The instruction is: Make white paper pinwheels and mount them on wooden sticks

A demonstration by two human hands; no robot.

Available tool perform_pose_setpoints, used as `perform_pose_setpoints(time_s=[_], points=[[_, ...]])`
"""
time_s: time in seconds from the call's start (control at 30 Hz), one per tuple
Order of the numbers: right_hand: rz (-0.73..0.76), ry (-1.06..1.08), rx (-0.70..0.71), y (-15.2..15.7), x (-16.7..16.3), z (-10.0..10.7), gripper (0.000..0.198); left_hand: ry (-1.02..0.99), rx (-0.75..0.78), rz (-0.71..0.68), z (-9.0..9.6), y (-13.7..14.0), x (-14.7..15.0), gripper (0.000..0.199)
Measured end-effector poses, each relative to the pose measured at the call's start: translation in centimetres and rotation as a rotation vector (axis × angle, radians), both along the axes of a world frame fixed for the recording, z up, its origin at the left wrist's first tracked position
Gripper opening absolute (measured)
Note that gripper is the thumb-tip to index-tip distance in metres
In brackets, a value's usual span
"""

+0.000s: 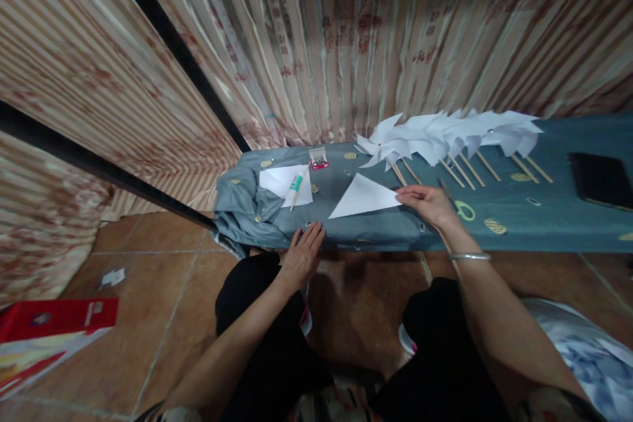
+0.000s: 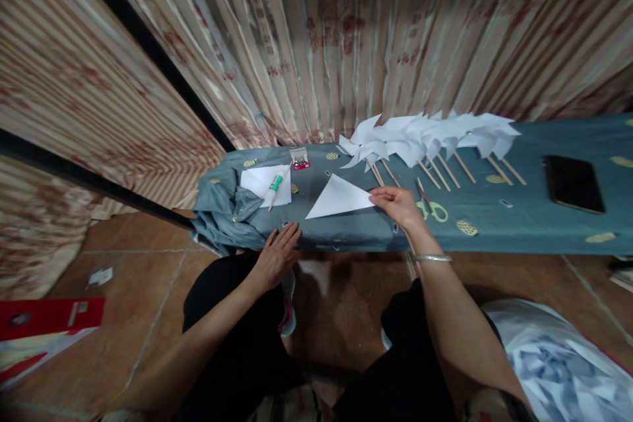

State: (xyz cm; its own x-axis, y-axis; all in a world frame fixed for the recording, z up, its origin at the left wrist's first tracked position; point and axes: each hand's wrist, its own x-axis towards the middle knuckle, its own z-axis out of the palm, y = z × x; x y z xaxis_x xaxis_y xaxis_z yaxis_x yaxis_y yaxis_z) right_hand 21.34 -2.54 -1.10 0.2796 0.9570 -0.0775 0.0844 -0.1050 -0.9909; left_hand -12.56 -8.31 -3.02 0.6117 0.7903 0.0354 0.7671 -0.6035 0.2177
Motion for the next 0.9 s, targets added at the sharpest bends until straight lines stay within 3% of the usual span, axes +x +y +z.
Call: perform_pose_setpoints(time_s=[0.17,0.23,0.33,0.4,0.47,0.53,0.67,0.9], points=[[-0.098,0.105,0.081,0.4,0.0,0.5,0.042,-0.537,-0.21,0.141,1.2,1.6,2.1,0.06],[-0.099,0.13,0.089,0.5,-0.8,0.5,0.042,-0.868,-0.433,0.285,1.7,2.6,4.2,0.06],[-0.078,0.158,0.085,0.4,-2.4,0.4,0.043,-1.37,-0.899,0.557,2.7,4.4,7.8,0.055],[-0.057,0.171,0.078,0.1,-3.4,0.3,0.044,-1.556,-1.127,0.656,3.4,5.6,9.6,0.049],[-0.019,0.157,0.071,-0.2,-4.1,0.2,0.045,-1.638,-1.292,0.684,4.1,6.7,10.5,0.037],[0.034,0.113,0.064,-0.7,-4.2,0.2,0.045,-1.714,-1.385,0.647,4.5,7.7,10.6,0.037],[0.107,0.06,0.044,-1.6,-3.3,0.4,0.039,-1.794,-1.441,0.656,4.3,8.7,9.9,0.045],[0.121,0.066,-0.021,-2.2,-2.6,0.7,0.041,-1.757,-1.47,0.732,3.6,8.7,10.7,0.01]])
